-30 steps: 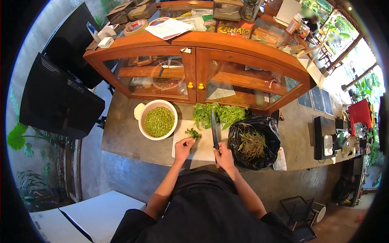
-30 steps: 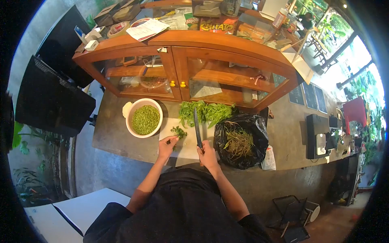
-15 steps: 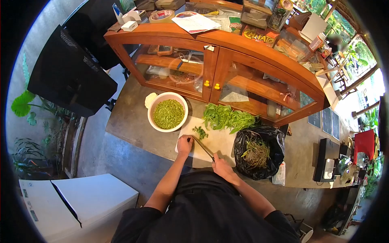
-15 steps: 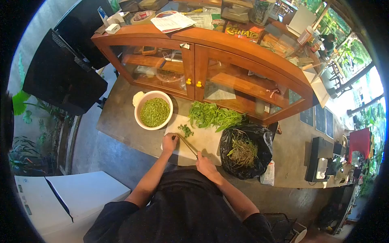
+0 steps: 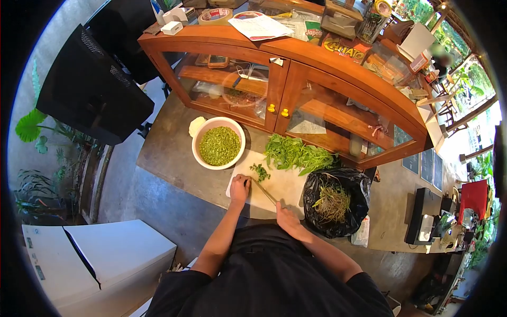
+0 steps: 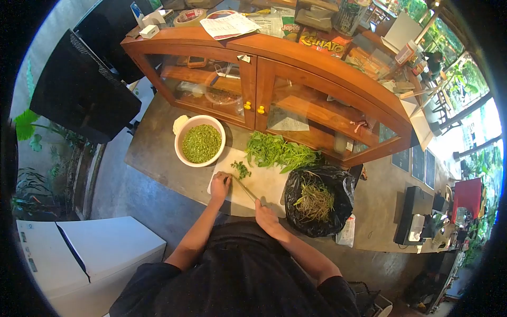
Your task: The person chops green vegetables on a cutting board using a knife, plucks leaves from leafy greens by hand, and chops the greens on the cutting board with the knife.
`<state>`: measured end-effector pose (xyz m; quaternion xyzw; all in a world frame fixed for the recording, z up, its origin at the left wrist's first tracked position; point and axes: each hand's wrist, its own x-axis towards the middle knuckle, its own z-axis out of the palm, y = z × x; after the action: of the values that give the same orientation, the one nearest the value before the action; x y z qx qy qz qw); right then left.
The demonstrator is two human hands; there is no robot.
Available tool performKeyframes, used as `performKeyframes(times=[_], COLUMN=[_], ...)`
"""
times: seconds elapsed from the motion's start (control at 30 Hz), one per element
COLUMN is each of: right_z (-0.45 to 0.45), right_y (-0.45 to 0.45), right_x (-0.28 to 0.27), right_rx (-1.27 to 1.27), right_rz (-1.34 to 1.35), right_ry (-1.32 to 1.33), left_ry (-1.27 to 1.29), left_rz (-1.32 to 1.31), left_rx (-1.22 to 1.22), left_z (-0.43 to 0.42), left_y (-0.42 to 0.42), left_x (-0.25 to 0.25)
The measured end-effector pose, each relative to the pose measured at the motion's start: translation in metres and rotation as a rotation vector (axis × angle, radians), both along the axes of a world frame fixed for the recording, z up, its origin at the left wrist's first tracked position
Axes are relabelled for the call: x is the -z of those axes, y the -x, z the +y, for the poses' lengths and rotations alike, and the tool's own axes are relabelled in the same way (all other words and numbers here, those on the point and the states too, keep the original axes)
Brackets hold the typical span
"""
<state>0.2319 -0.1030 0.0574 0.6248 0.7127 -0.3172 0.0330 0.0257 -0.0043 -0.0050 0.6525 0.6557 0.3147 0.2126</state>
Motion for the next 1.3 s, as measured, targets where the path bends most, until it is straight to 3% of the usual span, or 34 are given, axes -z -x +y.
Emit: performKeyframes(times=[0.5, 0.67, 1.0, 1.3], right_z=[0.001, 0.014, 0.011, 0.006], right_y=[-0.009, -0.005, -0.011, -0.01], right_x=[0.011, 0.017, -0.024, -0.014], right_rx=[-0.047, 0.014, -0.063, -0.111], right_rz=[-0.005, 0.052, 0.013, 0.002], right_ry=[0.038, 0.084, 0.056, -0.033], left_ry=[0.005, -0.06, -0.068, -0.08], left_rz=[-0.05, 0.051, 0.133, 0.126], left_rx=[-0.037, -0.005, 0.041, 0.05], left_z=[0.0, -0.003, -0.006, -0.004], left_y=[-0.001, -0.001, -0.003, -0.002], left_x=[0.004, 0.001, 0.004, 0.002])
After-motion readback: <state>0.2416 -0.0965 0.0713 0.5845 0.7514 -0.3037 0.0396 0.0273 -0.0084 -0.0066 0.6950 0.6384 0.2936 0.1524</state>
